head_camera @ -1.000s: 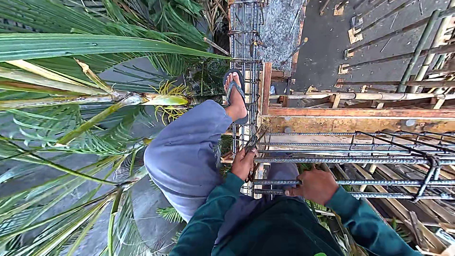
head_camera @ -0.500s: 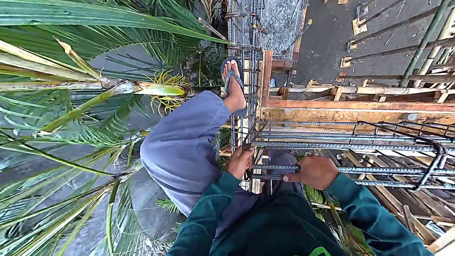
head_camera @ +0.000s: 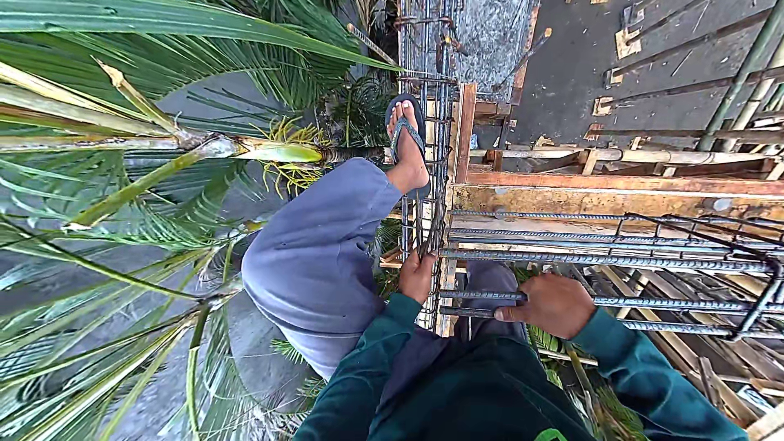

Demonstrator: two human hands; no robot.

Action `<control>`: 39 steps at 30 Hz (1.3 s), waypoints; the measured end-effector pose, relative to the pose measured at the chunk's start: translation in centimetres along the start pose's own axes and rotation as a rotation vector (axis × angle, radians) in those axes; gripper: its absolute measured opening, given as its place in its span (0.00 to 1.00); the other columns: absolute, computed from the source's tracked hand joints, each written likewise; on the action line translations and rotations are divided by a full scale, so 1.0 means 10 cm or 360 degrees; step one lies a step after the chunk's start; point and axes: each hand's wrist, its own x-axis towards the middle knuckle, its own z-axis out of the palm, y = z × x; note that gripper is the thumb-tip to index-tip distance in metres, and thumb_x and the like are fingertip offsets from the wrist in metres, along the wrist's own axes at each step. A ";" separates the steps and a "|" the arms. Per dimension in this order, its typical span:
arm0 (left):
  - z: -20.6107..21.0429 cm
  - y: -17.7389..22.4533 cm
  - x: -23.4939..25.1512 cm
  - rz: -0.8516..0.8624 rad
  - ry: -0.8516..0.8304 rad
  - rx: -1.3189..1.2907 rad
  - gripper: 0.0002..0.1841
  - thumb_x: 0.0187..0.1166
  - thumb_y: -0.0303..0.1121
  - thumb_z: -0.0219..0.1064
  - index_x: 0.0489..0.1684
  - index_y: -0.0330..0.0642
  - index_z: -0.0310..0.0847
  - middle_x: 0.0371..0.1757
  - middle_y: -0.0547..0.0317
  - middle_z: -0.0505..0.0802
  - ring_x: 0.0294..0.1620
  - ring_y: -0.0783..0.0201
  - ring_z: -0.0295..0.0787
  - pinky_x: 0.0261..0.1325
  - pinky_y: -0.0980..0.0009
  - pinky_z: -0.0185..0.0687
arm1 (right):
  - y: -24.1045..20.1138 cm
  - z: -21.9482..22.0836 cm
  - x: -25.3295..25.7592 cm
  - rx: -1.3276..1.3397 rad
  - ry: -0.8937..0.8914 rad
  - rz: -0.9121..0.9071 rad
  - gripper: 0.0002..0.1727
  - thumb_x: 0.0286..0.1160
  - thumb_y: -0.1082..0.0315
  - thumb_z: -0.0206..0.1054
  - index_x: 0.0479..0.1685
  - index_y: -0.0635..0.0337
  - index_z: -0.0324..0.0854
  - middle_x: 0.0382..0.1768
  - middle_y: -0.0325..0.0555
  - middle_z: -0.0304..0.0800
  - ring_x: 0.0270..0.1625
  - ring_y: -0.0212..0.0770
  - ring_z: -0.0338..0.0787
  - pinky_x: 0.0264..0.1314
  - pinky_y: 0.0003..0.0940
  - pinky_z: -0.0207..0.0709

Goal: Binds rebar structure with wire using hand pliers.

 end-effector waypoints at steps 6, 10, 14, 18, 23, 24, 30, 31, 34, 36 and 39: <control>0.08 0.04 -0.24 -0.0075 -0.0033 -0.0299 0.07 0.86 0.25 0.54 0.40 0.36 0.77 0.19 0.72 0.74 0.20 0.77 0.72 0.33 0.78 0.75 | -0.02 -0.08 -0.09 0.0004 0.0034 0.0011 0.45 0.64 0.18 0.62 0.42 0.59 0.88 0.43 0.58 0.91 0.53 0.62 0.90 0.52 0.68 0.78; 0.02 0.13 -0.44 -0.0090 -0.0060 -0.0425 0.11 0.89 0.29 0.49 0.48 0.35 0.77 0.28 0.68 0.81 0.27 0.75 0.80 0.36 0.77 0.82 | -0.02 -0.13 -0.13 0.0047 0.0088 0.0013 0.45 0.63 0.19 0.64 0.40 0.59 0.89 0.41 0.59 0.91 0.51 0.62 0.90 0.51 0.69 0.77; 0.02 0.11 -0.53 -0.0046 -0.0076 -0.0386 0.13 0.89 0.31 0.47 0.53 0.32 0.76 0.32 0.67 0.82 0.29 0.75 0.82 0.38 0.76 0.85 | -0.02 -0.18 -0.23 0.0032 0.0084 -0.0006 0.45 0.62 0.18 0.64 0.41 0.59 0.89 0.40 0.58 0.91 0.51 0.62 0.90 0.50 0.68 0.77; 0.09 0.13 -0.43 -0.0054 0.0086 -0.0255 0.15 0.89 0.32 0.49 0.58 0.28 0.75 0.31 0.64 0.79 0.29 0.75 0.78 0.39 0.76 0.79 | -0.03 -0.20 -0.39 0.0021 0.0083 0.0002 0.45 0.61 0.18 0.64 0.38 0.58 0.88 0.38 0.56 0.90 0.48 0.60 0.90 0.49 0.66 0.78; 0.09 0.04 -0.33 0.0090 0.0369 0.0011 0.18 0.88 0.35 0.51 0.59 0.26 0.77 0.34 0.57 0.81 0.30 0.70 0.78 0.40 0.69 0.79 | -0.05 -0.20 -0.42 0.0024 0.0047 0.0032 0.45 0.61 0.18 0.64 0.39 0.57 0.88 0.38 0.55 0.91 0.48 0.59 0.91 0.49 0.66 0.78; 0.08 0.01 -0.32 0.0142 0.0410 0.0083 0.20 0.87 0.35 0.51 0.60 0.24 0.78 0.41 0.51 0.84 0.36 0.67 0.80 0.46 0.66 0.79 | -0.05 -0.19 -0.40 0.0027 0.0040 0.0040 0.45 0.61 0.18 0.63 0.39 0.57 0.88 0.39 0.55 0.91 0.49 0.58 0.91 0.50 0.66 0.78; 0.09 -0.13 -0.33 0.0152 0.0478 0.0104 0.16 0.87 0.34 0.54 0.50 0.27 0.81 0.30 0.60 0.81 0.28 0.73 0.77 0.37 0.71 0.76 | -0.04 -0.17 -0.35 0.0038 0.0048 0.0021 0.45 0.60 0.17 0.64 0.40 0.57 0.89 0.39 0.55 0.91 0.49 0.59 0.91 0.51 0.66 0.79; 0.09 -0.15 -0.37 0.0115 0.0448 0.0040 0.15 0.87 0.34 0.53 0.50 0.27 0.80 0.28 0.62 0.79 0.25 0.74 0.74 0.34 0.72 0.74 | -0.03 -0.16 -0.34 0.0031 0.0051 0.0015 0.46 0.60 0.17 0.63 0.40 0.57 0.88 0.39 0.55 0.91 0.49 0.59 0.91 0.50 0.66 0.79; 0.11 -0.10 -0.50 0.0079 0.0340 -0.0200 0.15 0.87 0.31 0.50 0.53 0.29 0.79 0.22 0.70 0.77 0.18 0.78 0.71 0.26 0.78 0.73 | -0.03 -0.19 -0.32 0.0006 0.0051 0.0013 0.47 0.60 0.16 0.63 0.39 0.58 0.88 0.39 0.56 0.90 0.50 0.60 0.90 0.50 0.65 0.79; 0.14 -0.03 -0.57 0.0064 0.0293 -0.0404 0.12 0.88 0.28 0.47 0.44 0.35 0.77 0.17 0.75 0.75 0.15 0.80 0.71 0.25 0.81 0.75 | -0.04 -0.21 -0.31 0.0020 0.0049 0.0018 0.46 0.60 0.17 0.64 0.39 0.58 0.88 0.39 0.57 0.90 0.50 0.60 0.90 0.50 0.66 0.78; 0.19 0.02 -0.58 0.0054 0.0223 -0.0591 0.13 0.87 0.28 0.45 0.37 0.41 0.76 0.17 0.75 0.78 0.16 0.80 0.73 0.27 0.82 0.77 | -0.04 -0.23 -0.28 0.0019 0.0049 0.0018 0.45 0.61 0.17 0.64 0.39 0.57 0.88 0.39 0.55 0.90 0.49 0.59 0.90 0.49 0.65 0.78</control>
